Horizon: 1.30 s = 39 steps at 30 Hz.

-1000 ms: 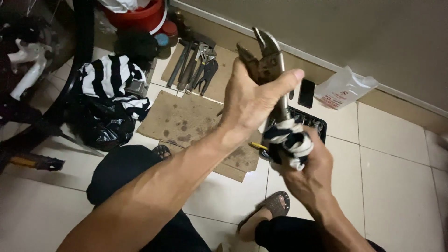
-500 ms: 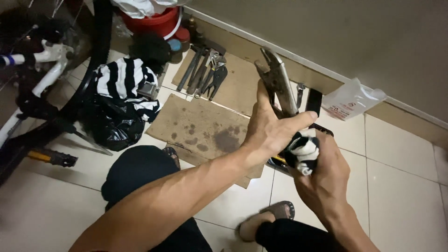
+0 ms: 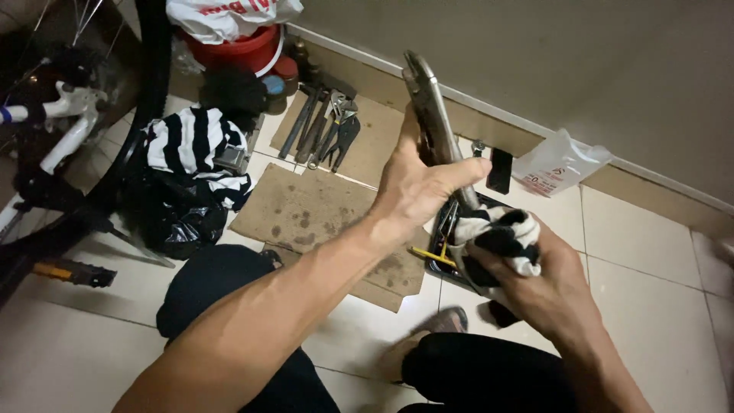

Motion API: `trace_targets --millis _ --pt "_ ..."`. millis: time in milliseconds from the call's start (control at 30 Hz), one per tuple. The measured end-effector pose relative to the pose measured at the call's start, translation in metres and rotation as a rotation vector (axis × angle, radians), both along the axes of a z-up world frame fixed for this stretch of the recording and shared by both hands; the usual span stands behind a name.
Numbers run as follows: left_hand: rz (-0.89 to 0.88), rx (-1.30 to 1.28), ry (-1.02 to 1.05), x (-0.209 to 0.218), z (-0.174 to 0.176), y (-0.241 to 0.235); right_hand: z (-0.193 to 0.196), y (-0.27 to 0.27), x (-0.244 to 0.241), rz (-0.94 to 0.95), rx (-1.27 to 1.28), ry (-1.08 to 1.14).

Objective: The person sits on the floor and wipes two pairs of pliers with a cloth. They clean the first pair thoroughly, place it on the floor, then pick up a second pair from a tray and wipe it as well.

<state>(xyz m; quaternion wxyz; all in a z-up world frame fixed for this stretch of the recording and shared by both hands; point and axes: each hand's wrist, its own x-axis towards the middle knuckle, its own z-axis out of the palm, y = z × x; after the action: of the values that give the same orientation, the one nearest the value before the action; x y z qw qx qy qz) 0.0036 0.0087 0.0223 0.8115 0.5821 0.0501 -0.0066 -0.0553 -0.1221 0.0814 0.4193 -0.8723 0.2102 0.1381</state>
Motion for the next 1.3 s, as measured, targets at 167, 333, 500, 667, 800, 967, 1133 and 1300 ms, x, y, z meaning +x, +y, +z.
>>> trace_targets --millis 167,333,500,667,800,967,1133,1300 --pt "-0.016 0.041 0.121 0.006 -0.001 -0.002 -0.068 -0.075 0.027 0.082 0.345 -0.075" --pt "-0.023 -0.029 0.21 0.017 -0.015 -0.003 -0.088 -0.12 0.045 -0.013 0.498 -0.203" --pt "-0.136 -0.431 0.19 0.022 -0.019 0.006 -0.046 -0.084 0.04 -0.45 0.521 -0.327" --pt "-0.217 -0.516 0.095 0.015 -0.019 0.0 -0.077 -0.102 0.035 -0.065 0.778 -0.508" --pt "-0.246 -0.584 0.099 0.017 -0.02 0.001 -0.055 -0.072 0.017 -0.195 0.574 -0.383" --pt "-0.203 -0.49 0.119 0.013 -0.016 -0.001 -0.067 -0.033 -0.008 0.213 0.052 -0.273" --pt "-0.254 -0.413 0.083 0.01 -0.022 -0.004 -0.082 -0.016 0.004 0.35 -0.163 -0.666" --pt "-0.08 -0.335 0.127 0.006 -0.063 -0.032 -0.054 0.007 0.022 0.113 -0.005 -0.524"
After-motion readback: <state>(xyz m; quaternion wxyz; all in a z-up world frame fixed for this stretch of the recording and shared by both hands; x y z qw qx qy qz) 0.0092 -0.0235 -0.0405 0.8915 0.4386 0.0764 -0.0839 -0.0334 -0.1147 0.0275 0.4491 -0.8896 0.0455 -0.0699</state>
